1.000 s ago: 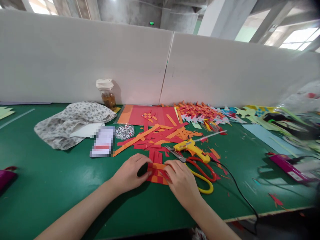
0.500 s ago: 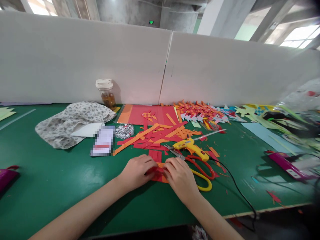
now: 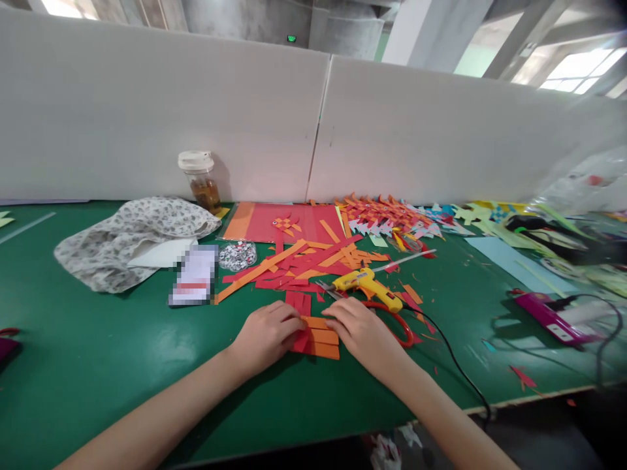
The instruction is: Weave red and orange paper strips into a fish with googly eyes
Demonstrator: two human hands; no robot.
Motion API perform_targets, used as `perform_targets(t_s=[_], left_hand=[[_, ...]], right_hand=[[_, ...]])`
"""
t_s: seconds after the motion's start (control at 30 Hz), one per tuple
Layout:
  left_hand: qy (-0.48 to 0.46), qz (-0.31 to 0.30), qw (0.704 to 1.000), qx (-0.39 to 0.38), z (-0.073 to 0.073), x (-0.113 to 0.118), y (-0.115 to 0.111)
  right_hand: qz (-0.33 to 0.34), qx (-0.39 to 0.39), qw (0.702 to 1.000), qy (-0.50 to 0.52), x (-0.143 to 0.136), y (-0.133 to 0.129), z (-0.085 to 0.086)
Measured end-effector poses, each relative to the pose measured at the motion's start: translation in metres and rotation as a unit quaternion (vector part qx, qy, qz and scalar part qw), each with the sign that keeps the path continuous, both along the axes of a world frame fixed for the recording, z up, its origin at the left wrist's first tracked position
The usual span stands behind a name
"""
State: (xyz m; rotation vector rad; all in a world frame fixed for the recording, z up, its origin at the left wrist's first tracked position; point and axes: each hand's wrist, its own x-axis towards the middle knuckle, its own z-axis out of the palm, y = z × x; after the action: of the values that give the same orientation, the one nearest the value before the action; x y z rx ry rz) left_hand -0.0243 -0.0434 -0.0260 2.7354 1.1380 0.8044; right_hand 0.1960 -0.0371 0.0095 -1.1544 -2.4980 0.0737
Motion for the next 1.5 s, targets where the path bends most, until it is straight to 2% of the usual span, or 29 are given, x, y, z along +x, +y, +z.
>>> perform_targets(t_s=[0.17, 0.3, 0.43, 0.57, 0.7, 0.83, 0.97, 1.1, 1.5], left_hand=[[-0.014, -0.017, 1.0, 0.016, -0.002, 0.001, 0.002], [0.005, -0.016, 1.0, 0.002, -0.002, 0.001, 0.002], [0.017, -0.014, 1.0, 0.004, 0.0, 0.001, 0.0], [0.023, -0.011, 1.0, 0.0, 0.001, 0.0, -0.001], [0.025, -0.017, 1.0, 0.004, 0.001, 0.0, 0.0], [0.029, -0.016, 0.999, 0.012, 0.003, 0.001, 0.0], [0.03, -0.013, 0.999, 0.02, 0.005, 0.002, 0.0], [0.028, -0.01, 0.999, 0.025, 0.006, 0.003, 0.0], [0.037, -0.007, 0.999, 0.029, 0.003, 0.002, 0.0]], right_hand=[[0.027, -0.04, 0.998, -0.045, -0.009, -0.001, -0.005], [-0.008, -0.071, 0.996, -0.057, -0.01, 0.0, -0.007], [-0.046, -0.13, 0.988, -0.066, -0.014, 0.005, 0.001], [-0.055, -0.166, 0.982, -0.071, -0.02, 0.008, 0.012], [-0.094, -0.21, 0.972, -0.039, -0.024, 0.009, 0.018], [-0.115, -0.254, 0.96, 0.022, -0.025, 0.008, 0.016], [-0.136, -0.244, 0.958, 0.066, -0.022, 0.006, 0.009], [-0.12, -0.215, 0.967, 0.062, -0.021, 0.004, 0.004], [-0.107, -0.209, 0.969, 0.075, -0.021, 0.005, 0.004]])
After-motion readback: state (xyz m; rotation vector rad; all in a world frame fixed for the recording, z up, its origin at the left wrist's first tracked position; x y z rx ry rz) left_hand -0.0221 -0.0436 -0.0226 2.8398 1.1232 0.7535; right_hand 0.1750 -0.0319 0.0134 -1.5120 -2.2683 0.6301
